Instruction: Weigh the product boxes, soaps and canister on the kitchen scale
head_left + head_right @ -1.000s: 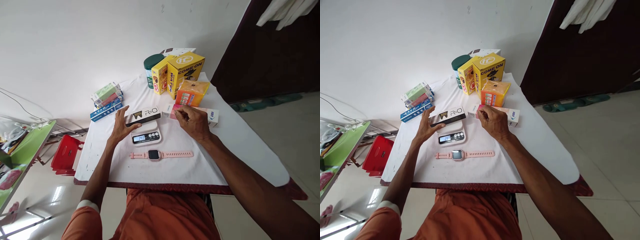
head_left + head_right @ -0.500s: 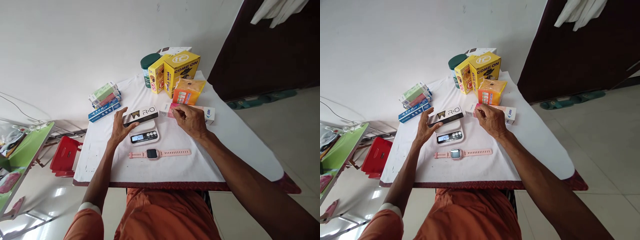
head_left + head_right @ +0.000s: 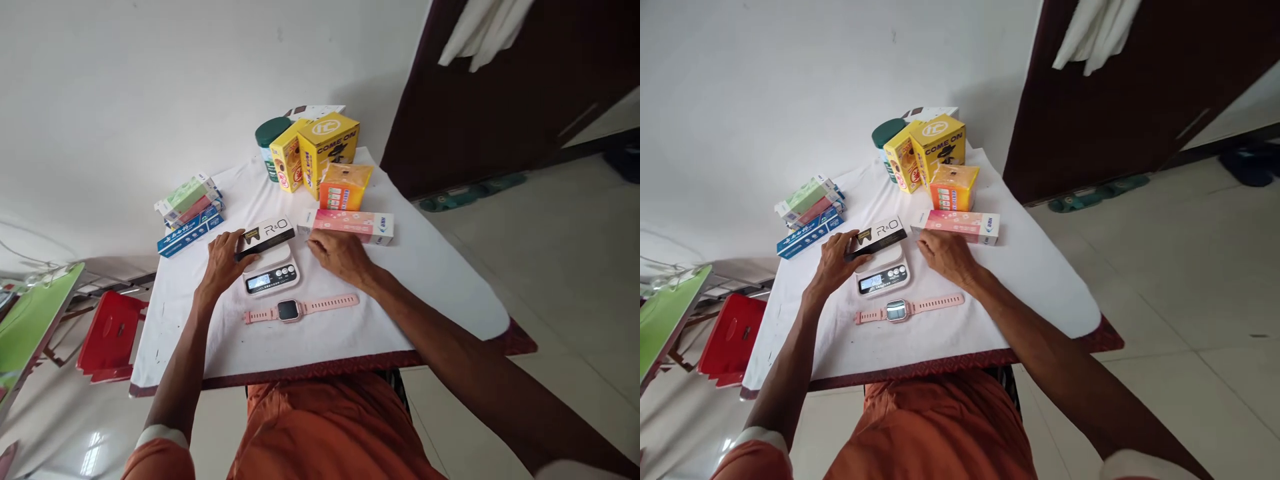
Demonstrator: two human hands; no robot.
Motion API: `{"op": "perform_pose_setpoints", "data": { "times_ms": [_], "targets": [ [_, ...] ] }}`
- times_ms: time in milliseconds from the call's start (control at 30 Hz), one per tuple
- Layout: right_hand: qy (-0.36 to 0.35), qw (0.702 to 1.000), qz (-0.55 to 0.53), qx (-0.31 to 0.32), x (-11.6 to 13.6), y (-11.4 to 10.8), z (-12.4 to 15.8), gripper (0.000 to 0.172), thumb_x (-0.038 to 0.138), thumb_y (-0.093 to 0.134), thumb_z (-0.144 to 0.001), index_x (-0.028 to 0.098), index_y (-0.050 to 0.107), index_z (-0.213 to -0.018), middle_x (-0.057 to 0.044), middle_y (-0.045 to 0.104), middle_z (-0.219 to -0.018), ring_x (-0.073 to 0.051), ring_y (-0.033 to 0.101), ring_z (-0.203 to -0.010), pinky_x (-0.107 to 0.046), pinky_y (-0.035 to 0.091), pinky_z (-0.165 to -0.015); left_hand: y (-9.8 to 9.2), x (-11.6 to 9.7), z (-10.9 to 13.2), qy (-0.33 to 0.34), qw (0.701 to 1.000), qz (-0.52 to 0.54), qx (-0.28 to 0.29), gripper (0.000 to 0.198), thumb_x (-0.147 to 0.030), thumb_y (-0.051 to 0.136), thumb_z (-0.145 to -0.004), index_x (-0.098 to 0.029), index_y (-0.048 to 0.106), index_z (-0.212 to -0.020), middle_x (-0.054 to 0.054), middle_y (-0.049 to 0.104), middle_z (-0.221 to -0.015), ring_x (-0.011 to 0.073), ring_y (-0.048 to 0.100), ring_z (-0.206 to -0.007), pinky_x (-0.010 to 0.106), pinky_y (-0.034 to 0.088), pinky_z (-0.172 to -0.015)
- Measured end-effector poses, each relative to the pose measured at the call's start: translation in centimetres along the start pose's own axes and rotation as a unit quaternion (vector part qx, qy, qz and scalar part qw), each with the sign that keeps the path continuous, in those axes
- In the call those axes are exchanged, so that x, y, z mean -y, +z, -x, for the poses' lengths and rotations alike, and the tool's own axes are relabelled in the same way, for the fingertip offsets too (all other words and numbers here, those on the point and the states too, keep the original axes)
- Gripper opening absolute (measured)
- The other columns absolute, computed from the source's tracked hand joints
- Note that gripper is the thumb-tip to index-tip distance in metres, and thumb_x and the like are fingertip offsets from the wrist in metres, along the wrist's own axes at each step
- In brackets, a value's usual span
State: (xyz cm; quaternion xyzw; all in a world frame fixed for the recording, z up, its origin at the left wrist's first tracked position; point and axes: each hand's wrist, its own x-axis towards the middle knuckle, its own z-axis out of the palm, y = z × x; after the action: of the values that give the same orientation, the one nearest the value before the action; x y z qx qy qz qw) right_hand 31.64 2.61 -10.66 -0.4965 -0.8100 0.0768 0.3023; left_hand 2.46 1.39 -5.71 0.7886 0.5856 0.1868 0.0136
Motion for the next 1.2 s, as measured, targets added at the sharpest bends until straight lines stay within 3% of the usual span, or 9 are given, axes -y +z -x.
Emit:
{"op": "perform_pose_setpoints", "data": {
  "times_ms": [200, 300, 433, 500, 633, 800, 1033, 1200],
  "targets": [
    [0.065, 0.985, 0.064, 0.144, 1.7, -1.2, 0.4, 0.03, 0.021, 0.042, -0.105, 0.014, 0.071, -0.102, -0.013, 0.077, -0.096, -0.023, 0.07, -0.085, -0.03, 0.039, -0.064, -0.7, -1.2, -1.0, 0.029, 0.996, 0.07, -0.042, 0.037, -0.046, 0.069, -0.093, -0.024, 0.062, -0.123, 0.005, 0.063, -0.098, 0.0232, 0.061, -0.085, 0.039, 0.05, -0.079],
    [0.063, 0.982, 0.074, 0.161, 1.8, -1.3, 0.2, 0.029, 0.024, 0.043, -0.106, 0.014, 0.07, -0.11, -0.015, 0.076, -0.107, -0.027, 0.072, -0.095, -0.031, 0.045, -0.068, -2.3, -2.5, -1.9, 0.059, 0.992, 0.086, -0.067, 0.04, -0.046, 0.073, -0.091, -0.026, 0.061, -0.123, 0.005, 0.062, -0.097, 0.0222, 0.059, -0.082, 0.036, 0.05, -0.074],
    [0.065, 0.982, 0.08, 0.156, 1.6, -0.7, 0.0, 0.032, 0.025, 0.042, -0.106, 0.012, 0.066, -0.122, -0.018, 0.075, -0.115, -0.03, 0.071, -0.103, -0.033, 0.049, -0.073, -3.3, -5.8, -4.7, 0.123, 0.987, 0.092, -0.052, 0.042, -0.05, 0.074, -0.09, -0.025, 0.063, -0.122, 0.005, 0.062, -0.097, 0.0224, 0.059, -0.082, 0.037, 0.05, -0.075],
    [0.066, 0.983, 0.08, 0.154, 1.6, -0.5, 0.0, 0.034, 0.025, 0.04, -0.106, 0.013, 0.065, -0.125, -0.018, 0.075, -0.116, -0.031, 0.071, -0.106, -0.035, 0.051, -0.076, -2.4, -7.7, -6.5, 0.15, 0.982, 0.107, -0.034, 0.043, -0.052, 0.071, -0.092, -0.024, 0.062, -0.123, 0.006, 0.062, -0.098, 0.0225, 0.06, -0.084, 0.037, 0.05, -0.077],
    [0.063, 0.983, 0.081, 0.153, 1.8, -0.5, 0.1, 0.037, 0.025, 0.038, -0.107, 0.011, 0.063, -0.132, -0.02, 0.071, -0.129, -0.031, 0.07, -0.111, -0.035, 0.053, -0.079, 1.2, -11.0, -10.0, 0.216, 0.968, 0.128, 0.023, 0.045, -0.052, 0.067, -0.095, -0.02, 0.061, -0.125, 0.008, 0.062, -0.102, 0.0244, 0.061, -0.09, 0.038, 0.051, -0.08],
    [0.052, 0.984, 0.073, 0.153, 1.7, -0.5, 0.1, 0.041, 0.022, 0.041, -0.105, 0.01, 0.059, -0.139, -0.021, 0.071, -0.13, -0.032, 0.07, -0.113, -0.037, 0.055, -0.08, 4.9, -11.8, -12.1, 0.228, 0.966, 0.092, 0.083, 0.045, -0.05, 0.068, -0.095, -0.023, 0.063, -0.131, 0.01, 0.062, -0.107, 0.029, 0.061, -0.1, 0.044, 0.052, -0.087],
    [0.021, 0.984, 0.056, 0.168, 1.2, -0.8, 0.0, 0.037, 0.024, 0.04, -0.106, 0.012, 0.071, -0.121, -0.017, 0.076, -0.119, -0.031, 0.073, -0.108, -0.037, 0.054, -0.078, 5.4, -10.4, -11.7, 0.194, 0.976, 0.05, 0.088, 0.054, -0.039, 0.075, -0.09, -0.025, 0.06, -0.141, 0.013, 0.06, -0.122, 0.0323, 0.057, -0.114, 0.047, 0.05, -0.095],
    [0.085, 0.98, 0.077, 0.166, 0.4, -2.7, -0.5, 0.036, 0.027, 0.048, -0.104, 0.01, 0.073, -0.124, -0.018, 0.076, -0.121, -0.031, 0.072, -0.111, -0.037, 0.053, -0.086, 5.2, -10.7, -11.6, 0.192, 0.976, 0.025, 0.103, 0.056, -0.028, 0.074, -0.091, -0.027, 0.056, -0.144, 0.01, 0.062, -0.12, 0.0293, 0.06, -0.112, 0.045, 0.051, -0.096]
  ]
}}
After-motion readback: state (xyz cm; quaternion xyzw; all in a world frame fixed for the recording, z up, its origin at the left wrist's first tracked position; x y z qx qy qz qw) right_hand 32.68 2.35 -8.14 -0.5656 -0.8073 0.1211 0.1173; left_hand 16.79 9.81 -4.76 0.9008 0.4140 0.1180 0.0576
